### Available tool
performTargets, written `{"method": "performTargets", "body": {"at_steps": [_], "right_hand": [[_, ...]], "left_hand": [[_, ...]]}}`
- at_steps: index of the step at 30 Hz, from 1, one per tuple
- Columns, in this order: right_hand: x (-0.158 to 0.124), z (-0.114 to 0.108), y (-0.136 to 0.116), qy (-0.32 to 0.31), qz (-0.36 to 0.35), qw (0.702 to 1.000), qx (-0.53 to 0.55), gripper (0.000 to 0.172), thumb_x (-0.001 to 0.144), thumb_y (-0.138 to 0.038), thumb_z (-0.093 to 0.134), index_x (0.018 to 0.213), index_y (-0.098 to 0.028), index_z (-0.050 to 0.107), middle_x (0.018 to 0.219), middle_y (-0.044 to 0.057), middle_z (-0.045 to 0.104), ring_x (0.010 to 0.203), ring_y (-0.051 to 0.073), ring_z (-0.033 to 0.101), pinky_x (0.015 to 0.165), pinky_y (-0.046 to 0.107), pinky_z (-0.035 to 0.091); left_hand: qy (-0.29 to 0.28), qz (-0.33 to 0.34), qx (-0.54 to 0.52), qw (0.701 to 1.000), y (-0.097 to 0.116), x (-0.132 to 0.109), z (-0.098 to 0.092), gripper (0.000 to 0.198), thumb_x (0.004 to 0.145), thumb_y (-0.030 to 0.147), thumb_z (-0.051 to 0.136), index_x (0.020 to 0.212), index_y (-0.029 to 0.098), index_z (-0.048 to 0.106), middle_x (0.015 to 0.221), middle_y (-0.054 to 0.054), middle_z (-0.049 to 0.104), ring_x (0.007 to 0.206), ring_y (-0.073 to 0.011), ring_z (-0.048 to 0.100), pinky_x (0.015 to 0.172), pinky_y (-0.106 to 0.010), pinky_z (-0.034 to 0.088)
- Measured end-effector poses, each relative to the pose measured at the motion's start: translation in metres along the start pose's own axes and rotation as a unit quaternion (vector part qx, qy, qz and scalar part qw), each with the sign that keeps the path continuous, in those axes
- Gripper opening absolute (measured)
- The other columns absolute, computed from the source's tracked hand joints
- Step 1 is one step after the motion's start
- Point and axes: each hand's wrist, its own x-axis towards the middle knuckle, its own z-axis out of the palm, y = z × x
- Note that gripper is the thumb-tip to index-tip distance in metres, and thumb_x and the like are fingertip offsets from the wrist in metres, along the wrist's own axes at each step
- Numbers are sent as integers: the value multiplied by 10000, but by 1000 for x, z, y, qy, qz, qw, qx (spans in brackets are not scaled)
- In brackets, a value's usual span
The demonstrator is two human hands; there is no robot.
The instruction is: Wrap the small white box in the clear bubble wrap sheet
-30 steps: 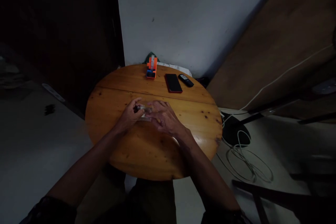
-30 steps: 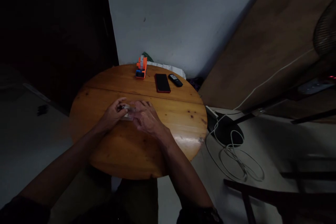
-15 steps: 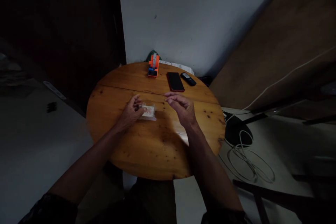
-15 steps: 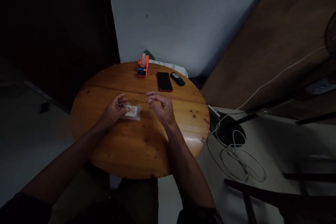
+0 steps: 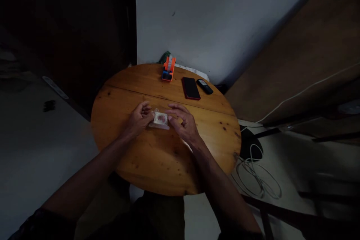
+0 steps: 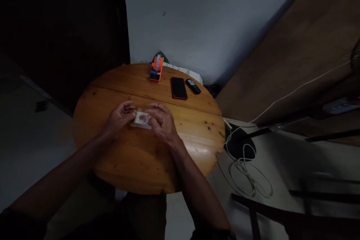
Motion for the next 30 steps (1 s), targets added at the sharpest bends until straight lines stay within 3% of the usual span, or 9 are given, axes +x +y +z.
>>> {"method": "performTargets", "body": {"at_steps": [6, 10, 12, 14, 17, 19, 26, 30], "right_hand": [[-3, 3, -10, -104, -52, 985, -131, 254, 876, -244, 602, 1047, -275, 787, 1336, 78, 648, 1192, 295, 582, 1001, 507, 414], [-2, 2, -16, -127, -82, 979, -139, 286, 808, -175, 617, 1025, -263, 781, 1322, 74, 666, 1164, 313, 583, 988, 522, 410], [-2, 0, -16, -87, -64, 991, -75, 205, 825, -210, 615, 938, -258, 779, 1265, 62, 692, 1123, 290, 615, 984, 504, 438], [-1, -2, -15, -1, -22, 1000, 10, 162, 867, -259, 601, 848, -251, 762, 1200, 57, 709, 1091, 262, 641, 974, 469, 475], [0, -5, -7, 132, 35, 987, 87, 159, 883, -290, 613, 789, -239, 731, 1101, 61, 718, 1053, 241, 658, 964, 434, 500], [2, -3, 2, 178, 57, 977, 98, 141, 871, -305, 635, 781, -234, 717, 1063, 58, 716, 1040, 237, 657, 975, 431, 495], [4, 18, 41, 197, 169, 957, 130, 239, 871, -403, 581, 792, -212, 699, 1042, 57, 698, 1033, 218, 641, 988, 393, 481], [4, 26, 50, 175, 182, 961, 115, 276, 858, -435, 558, 771, -211, 693, 1019, 61, 700, 1027, 222, 635, 981, 386, 484]], "left_hand": [[-28, 23, 68, 997, 1, -5, 3, 561, 699, 249, 730, 1237, 165, 593, 1172, -99, 634, 1003, -184, 624, 924, -335, 520], [-28, 29, 74, 996, -3, -5, 3, 573, 697, 235, 724, 1253, 180, 598, 1201, -98, 624, 1050, -196, 611, 935, -335, 515], [-28, 23, 71, 997, -3, -5, 3, 595, 689, 233, 729, 1265, 186, 591, 1230, -102, 618, 1093, -210, 601, 950, -344, 513], [-25, 15, 57, 998, -1, -5, 3, 597, 686, 244, 730, 1263, 186, 588, 1238, -104, 621, 1109, -218, 601, 961, -354, 512], [-8, 6, 13, 1000, -1, -3, 3, 559, 702, 302, 711, 1234, 177, 592, 1195, -96, 632, 1091, -220, 614, 968, -365, 512], [12, 4, -14, 1000, -1, 0, 3, 529, 703, 324, 692, 1202, 172, 598, 1158, -90, 637, 1083, -220, 618, 974, -368, 509], [72, 5, -18, 997, -9, 9, 2, 427, 712, 285, 625, 1124, 174, 619, 1095, -84, 664, 1084, -222, 628, 994, -367, 502], [80, 13, -8, 997, -14, 12, 3, 355, 727, 272, 597, 1070, 187, 636, 1075, -76, 683, 1075, -225, 643, 998, -373, 505]]}}
